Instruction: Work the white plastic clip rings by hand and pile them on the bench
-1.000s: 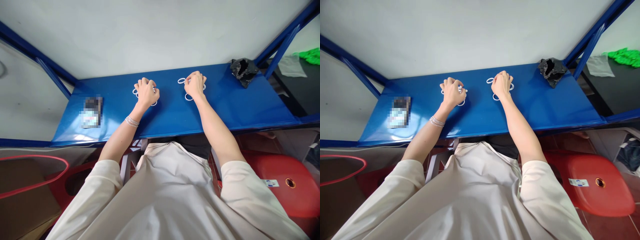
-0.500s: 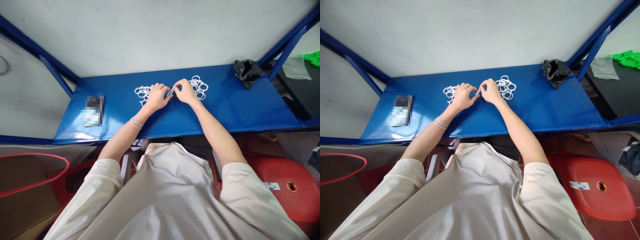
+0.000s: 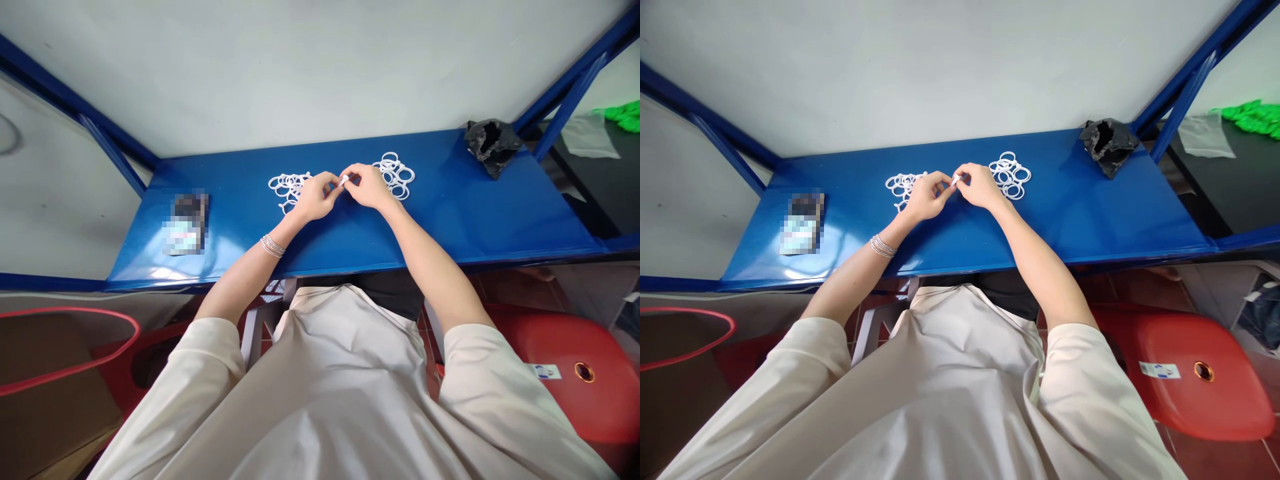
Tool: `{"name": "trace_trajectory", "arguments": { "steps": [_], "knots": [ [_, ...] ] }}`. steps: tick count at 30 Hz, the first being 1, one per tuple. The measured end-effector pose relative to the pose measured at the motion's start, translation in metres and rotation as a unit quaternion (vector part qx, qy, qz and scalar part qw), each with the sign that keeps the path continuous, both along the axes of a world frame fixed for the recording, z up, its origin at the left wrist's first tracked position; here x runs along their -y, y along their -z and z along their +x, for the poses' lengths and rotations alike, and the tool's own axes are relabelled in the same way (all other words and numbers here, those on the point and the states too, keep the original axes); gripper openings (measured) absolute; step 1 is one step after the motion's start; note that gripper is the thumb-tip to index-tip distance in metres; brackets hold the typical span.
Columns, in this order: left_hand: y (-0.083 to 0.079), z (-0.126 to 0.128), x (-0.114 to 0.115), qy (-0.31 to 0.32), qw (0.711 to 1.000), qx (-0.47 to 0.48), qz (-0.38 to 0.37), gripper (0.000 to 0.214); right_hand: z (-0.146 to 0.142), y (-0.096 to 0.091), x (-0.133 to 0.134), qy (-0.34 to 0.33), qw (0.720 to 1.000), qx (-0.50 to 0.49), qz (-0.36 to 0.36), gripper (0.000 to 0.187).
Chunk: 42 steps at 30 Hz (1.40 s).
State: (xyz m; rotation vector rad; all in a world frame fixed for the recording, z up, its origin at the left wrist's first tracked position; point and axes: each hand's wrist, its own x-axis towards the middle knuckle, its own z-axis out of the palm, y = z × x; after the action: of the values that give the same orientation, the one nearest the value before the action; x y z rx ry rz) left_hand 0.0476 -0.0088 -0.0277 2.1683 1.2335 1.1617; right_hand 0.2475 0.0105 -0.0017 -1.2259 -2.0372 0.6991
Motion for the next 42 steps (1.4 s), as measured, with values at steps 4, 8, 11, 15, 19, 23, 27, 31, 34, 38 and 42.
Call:
{"name": "trace_trajectory", "arguments": {
  "steps": [4,8,11,15,19,23,27,31,34,38,42],
  "knots": [
    [-0.007,0.004,0.010,0.056,0.998,0.008,-0.038,0.029,0.001,0.007,-0.005,0.021,1.000,0.015,-0.015,0.042],
    [-0.010,0.007,0.015,0.101,0.990,0.044,-0.088,0.037,0.001,0.007,-0.006,0.023,0.999,0.035,-0.021,0.064],
    [-0.009,0.010,0.015,0.118,0.979,0.093,-0.134,0.045,0.002,0.004,-0.004,0.030,0.997,0.068,-0.006,0.054],
    [-0.012,0.014,0.014,0.140,0.969,0.153,-0.134,0.055,0.001,0.000,0.001,0.049,0.993,0.095,0.052,0.022],
    [-0.021,0.016,0.018,0.140,0.966,0.146,-0.159,0.055,-0.004,-0.006,0.007,0.059,0.983,0.157,0.079,0.019],
    [-0.029,0.017,0.021,0.150,0.955,0.176,-0.185,0.049,-0.011,-0.011,0.011,0.068,0.971,0.222,0.052,0.044],
    [-0.030,0.018,0.021,0.161,0.936,0.213,-0.227,0.042,-0.014,-0.009,0.009,0.072,0.983,0.170,0.017,0.072],
    [-0.030,0.019,0.020,0.170,0.929,0.229,-0.236,0.042,-0.016,0.000,0.005,0.048,0.994,0.098,-0.016,0.080],
    [-0.029,0.020,0.019,0.175,0.930,0.235,-0.223,0.048,-0.019,0.007,0.003,0.053,0.997,0.040,-0.035,0.080],
    [-0.027,0.021,0.018,0.180,0.932,0.240,-0.205,0.052,-0.026,0.016,-0.001,0.081,0.995,-0.030,-0.054,0.080],
    [-0.027,0.021,0.018,0.188,0.931,0.243,-0.197,0.051,-0.029,0.022,-0.007,0.080,0.988,-0.085,-0.101,0.083]
  ]
}}
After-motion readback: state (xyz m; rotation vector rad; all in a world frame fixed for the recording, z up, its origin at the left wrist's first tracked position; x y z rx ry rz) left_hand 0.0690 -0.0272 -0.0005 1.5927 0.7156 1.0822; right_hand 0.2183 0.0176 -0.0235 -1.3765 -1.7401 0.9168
